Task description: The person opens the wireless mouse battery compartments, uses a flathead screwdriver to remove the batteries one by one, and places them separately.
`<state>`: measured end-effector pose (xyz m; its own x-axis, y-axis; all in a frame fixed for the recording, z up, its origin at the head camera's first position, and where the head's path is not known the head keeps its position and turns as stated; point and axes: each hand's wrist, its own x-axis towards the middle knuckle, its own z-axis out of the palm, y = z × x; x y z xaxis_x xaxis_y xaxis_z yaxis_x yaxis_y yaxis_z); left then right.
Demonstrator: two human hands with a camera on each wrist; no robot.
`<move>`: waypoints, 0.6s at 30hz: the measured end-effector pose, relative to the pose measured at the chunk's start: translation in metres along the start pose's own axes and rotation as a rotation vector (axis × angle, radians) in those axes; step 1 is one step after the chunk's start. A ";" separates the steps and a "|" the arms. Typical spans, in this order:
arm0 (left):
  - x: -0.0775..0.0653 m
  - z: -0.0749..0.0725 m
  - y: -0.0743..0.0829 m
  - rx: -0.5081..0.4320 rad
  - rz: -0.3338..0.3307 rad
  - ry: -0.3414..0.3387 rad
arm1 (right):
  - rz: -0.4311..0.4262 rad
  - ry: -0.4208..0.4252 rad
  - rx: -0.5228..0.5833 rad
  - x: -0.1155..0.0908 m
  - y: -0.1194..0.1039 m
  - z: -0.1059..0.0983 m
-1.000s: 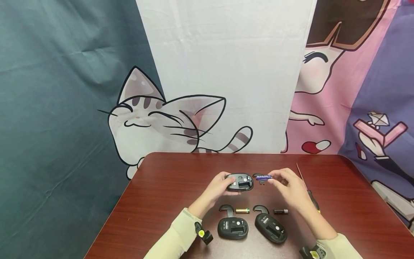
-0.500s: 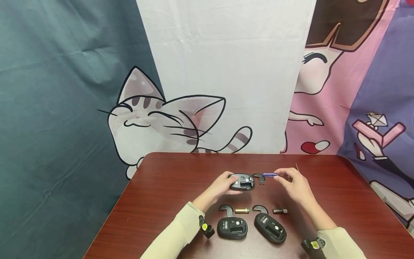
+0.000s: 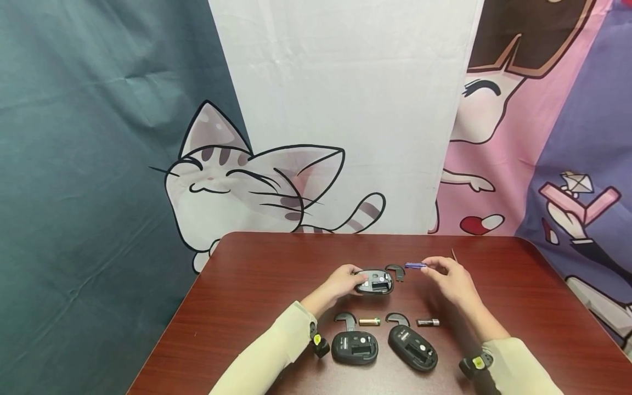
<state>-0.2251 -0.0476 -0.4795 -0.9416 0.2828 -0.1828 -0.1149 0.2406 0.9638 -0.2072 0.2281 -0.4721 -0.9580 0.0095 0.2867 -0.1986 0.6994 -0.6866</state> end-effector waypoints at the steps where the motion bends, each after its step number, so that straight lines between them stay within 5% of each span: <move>1: 0.001 0.000 -0.001 0.006 -0.002 -0.006 | 0.008 -0.006 -0.001 0.001 0.002 0.001; 18: 0.011 0.008 -0.008 0.121 -0.041 -0.015 | 0.111 -0.078 0.012 0.011 0.020 0.006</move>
<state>-0.2323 -0.0390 -0.4908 -0.9320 0.2837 -0.2255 -0.1135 0.3625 0.9251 -0.2229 0.2385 -0.4868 -0.9873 0.0308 0.1560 -0.0922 0.6887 -0.7192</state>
